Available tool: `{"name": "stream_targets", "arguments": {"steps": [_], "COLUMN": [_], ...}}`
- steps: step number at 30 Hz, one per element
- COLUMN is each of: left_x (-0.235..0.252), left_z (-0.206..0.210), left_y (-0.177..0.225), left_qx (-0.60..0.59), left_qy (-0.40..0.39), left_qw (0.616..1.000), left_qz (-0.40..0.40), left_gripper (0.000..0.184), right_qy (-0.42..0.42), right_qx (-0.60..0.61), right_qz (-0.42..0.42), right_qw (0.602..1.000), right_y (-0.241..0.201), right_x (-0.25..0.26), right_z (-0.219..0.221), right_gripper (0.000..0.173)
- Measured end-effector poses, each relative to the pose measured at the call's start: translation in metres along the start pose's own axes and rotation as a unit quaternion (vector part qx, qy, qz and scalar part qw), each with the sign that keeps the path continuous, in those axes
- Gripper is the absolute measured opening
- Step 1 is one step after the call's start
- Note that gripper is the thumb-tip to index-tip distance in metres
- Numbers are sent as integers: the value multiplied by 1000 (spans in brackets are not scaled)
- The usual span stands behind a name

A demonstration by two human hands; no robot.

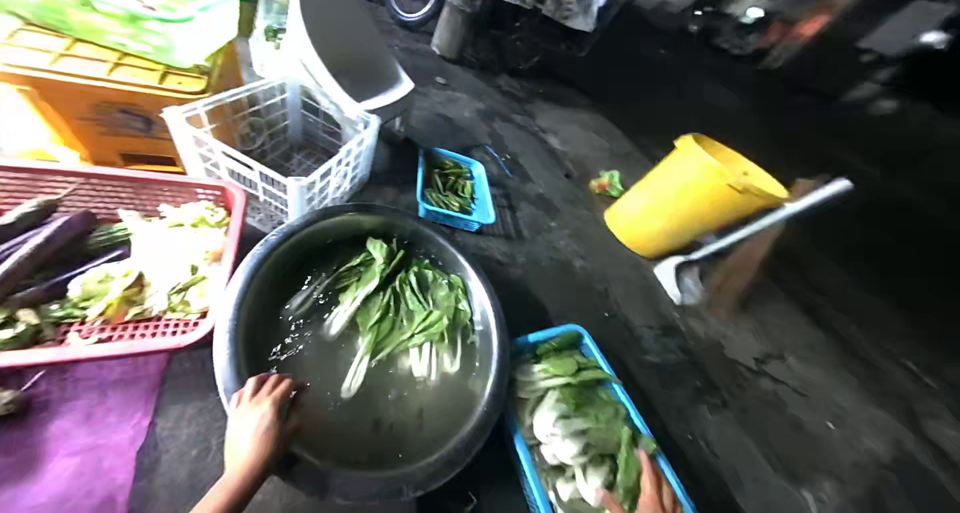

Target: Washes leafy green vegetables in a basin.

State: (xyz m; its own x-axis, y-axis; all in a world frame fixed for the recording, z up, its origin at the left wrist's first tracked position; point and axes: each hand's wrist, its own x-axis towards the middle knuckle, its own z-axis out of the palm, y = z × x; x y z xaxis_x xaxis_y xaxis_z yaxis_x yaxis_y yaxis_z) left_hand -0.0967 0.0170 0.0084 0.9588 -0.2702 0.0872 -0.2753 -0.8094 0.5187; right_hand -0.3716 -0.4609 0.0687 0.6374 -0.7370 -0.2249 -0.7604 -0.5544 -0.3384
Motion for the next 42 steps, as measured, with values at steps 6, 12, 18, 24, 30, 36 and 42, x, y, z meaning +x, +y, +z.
{"name": "stream_targets", "arguments": {"steps": [6,12,18,24,30,36,42], "left_x": [2,4,8,102,142,168,98], "left_z": [10,9,5,34,97,87,91], "left_y": [10,16,25,37,18,0,24], "left_qx": [46,76,139,46,-153,-36,78], "left_qy": [3,-39,-139,-288,-322,-181,-391], "left_qw": [999,996,979,939,914,925,872], "left_qz": [-20,-41,-59,-181,-191,-333,-284], "left_gripper": [17,22,31,85,66,48,59], "right_qy": [-278,-352,-263,-238,-450,-324,-396], "right_qx": [167,313,470,77,-172,-231,-193], "right_qz": [-218,80,102,-12,-55,11,22], "right_qw": [921,878,836,968,875,917,897], "right_y": [-200,-335,-351,-298,-283,-297,-294], "right_x": [19,12,21,30,20,31,17], "right_z": [54,232,266,238,222,210,208], "right_gripper": [40,89,47,52,52,64,59]}}
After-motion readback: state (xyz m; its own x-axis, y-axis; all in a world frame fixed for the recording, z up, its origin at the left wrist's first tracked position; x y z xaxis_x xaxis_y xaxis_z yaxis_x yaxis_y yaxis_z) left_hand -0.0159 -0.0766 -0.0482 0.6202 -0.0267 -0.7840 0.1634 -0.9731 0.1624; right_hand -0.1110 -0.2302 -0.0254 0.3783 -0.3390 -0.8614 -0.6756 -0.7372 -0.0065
